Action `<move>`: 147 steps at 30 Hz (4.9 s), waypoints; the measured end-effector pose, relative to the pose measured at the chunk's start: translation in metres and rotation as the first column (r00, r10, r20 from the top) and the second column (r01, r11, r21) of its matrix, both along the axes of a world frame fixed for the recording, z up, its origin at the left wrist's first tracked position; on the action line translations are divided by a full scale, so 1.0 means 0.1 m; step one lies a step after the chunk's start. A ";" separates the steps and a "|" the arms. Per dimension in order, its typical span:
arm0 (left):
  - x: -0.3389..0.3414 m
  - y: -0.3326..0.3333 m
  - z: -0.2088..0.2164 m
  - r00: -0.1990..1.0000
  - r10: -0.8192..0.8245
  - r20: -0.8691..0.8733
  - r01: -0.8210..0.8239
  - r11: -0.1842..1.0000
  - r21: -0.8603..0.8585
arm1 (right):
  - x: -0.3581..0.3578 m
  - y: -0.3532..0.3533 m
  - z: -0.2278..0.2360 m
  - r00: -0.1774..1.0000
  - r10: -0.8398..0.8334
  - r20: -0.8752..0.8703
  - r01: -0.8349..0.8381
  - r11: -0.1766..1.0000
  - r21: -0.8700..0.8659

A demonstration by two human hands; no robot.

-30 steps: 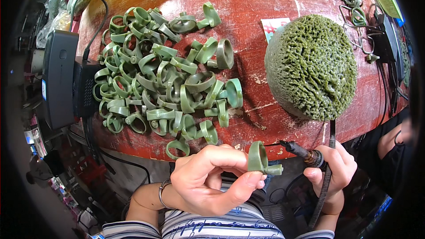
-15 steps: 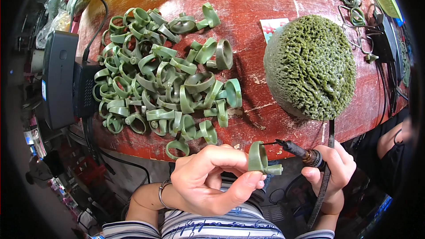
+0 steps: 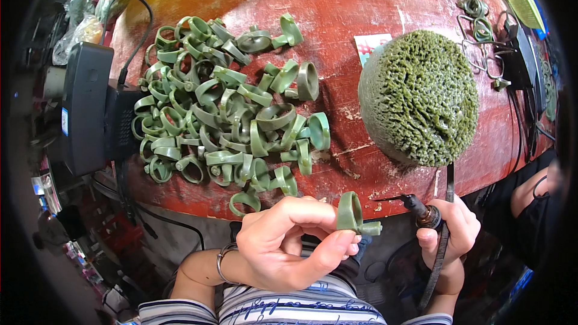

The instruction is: The recorder uses a heat tool to shape and attach small green wax rings onto a larger green sphere to create a textured object.

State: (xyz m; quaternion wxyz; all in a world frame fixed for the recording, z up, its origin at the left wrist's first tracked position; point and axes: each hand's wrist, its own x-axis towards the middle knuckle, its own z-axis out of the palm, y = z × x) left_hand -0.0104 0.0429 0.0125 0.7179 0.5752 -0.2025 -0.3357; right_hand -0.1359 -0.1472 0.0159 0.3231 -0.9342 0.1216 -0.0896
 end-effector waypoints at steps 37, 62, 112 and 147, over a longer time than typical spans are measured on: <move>0.40 0.94 -0.19 0.089 0.024 0.996 -0.588 0.808 0.033 | -0.11 0.14 -0.22 0.946 -0.308 0.097 0.281 0.934 0.223; 2.13 -1.11 0.17 0.148 -0.330 0.932 -0.181 0.918 0.354 | 0.11 0.09 -0.17 0.886 -0.400 0.236 0.179 0.763 0.621; 0.06 0.00 0.28 0.983 -0.176 0.041 0.179 0.981 -0.074 | 0.10 0.68 0.35 0.846 -0.461 0.267 0.014 0.521 0.854; 0.17 0.13 0.21 0.804 0.024 0.594 0.158 0.955 -0.252 | 0.14 1.08 0.41 0.848 -0.478 0.230 0.080 0.543 0.836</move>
